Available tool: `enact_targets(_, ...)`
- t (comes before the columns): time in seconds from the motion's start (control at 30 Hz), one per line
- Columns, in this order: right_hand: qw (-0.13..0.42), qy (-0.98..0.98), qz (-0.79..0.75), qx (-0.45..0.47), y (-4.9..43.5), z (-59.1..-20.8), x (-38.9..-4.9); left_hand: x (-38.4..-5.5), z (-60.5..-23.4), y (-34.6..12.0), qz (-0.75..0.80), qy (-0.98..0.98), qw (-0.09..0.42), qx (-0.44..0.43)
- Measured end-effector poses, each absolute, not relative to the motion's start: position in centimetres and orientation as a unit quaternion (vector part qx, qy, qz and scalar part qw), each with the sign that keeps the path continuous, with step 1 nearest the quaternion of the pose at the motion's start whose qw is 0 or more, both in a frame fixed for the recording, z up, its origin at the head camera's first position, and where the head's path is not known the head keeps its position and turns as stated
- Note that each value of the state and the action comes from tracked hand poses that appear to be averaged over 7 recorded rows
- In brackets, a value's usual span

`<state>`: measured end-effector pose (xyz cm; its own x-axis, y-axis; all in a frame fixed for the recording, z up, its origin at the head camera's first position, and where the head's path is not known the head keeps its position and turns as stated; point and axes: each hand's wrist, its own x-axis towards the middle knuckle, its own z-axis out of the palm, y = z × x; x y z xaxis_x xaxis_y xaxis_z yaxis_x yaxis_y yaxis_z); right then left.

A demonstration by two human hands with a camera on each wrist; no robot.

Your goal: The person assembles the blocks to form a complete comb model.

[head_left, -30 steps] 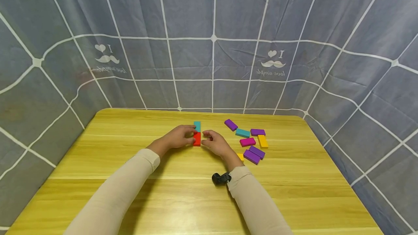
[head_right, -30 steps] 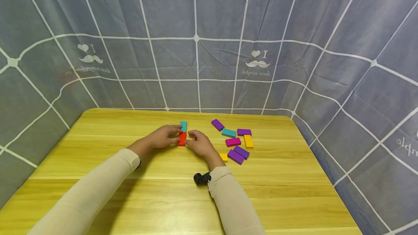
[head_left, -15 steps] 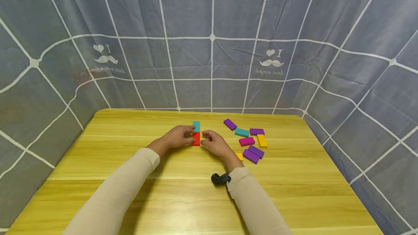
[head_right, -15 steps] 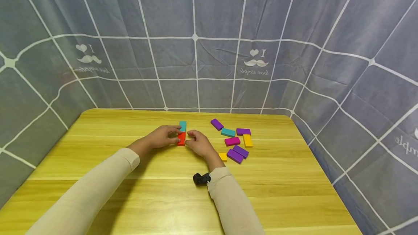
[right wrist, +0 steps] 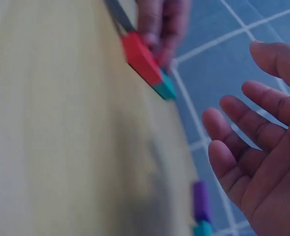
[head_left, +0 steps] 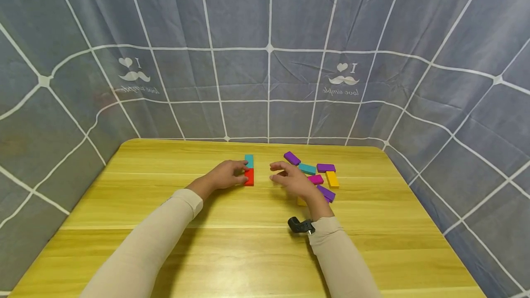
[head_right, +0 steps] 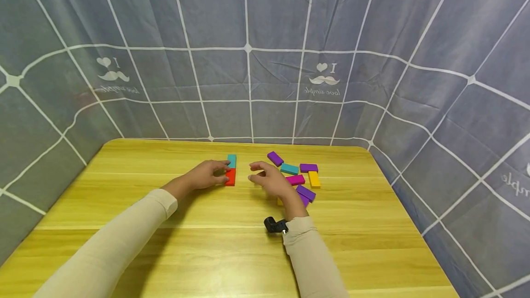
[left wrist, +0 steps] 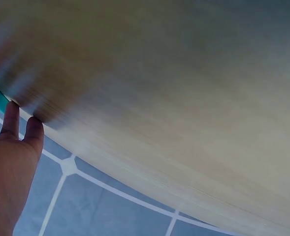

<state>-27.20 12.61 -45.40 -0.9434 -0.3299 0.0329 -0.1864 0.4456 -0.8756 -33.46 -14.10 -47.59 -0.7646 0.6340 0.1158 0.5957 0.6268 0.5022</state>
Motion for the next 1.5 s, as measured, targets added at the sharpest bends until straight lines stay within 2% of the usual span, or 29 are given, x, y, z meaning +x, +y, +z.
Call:
enact_targets(0.1, 0.043, 0.858, -0.486, -0.159, 14.7, -44.3, -26.4, -33.4, -47.5, -14.1, 0.265, 0.901, 0.039, 0.340)
enact_targets(0.27, 0.027, 0.868, -0.464, -0.175, 18.2, -43.6, -24.7, -33.1, -47.4, -14.2, 0.272, 0.899, 0.042, 0.340)
enact_targets(0.63, 0.012, 0.893, -0.418, -0.168, 23.8, -45.0, -20.9, -33.0, -47.4, -14.5, 0.270, 0.898, 0.042, 0.345)
enact_targets(0.97, 0.019, 0.924, -0.337, -0.179, 25.3, -46.4, -20.4, -32.9, -47.3, -14.3, 0.284, 0.897, 0.048, 0.336)
enact_targets(1.5, 0.042, 0.910, -0.368, -0.184, 25.0, -47.2, -19.8, -33.1, -47.4, -14.4, 0.295, 0.896, 0.049, 0.329)
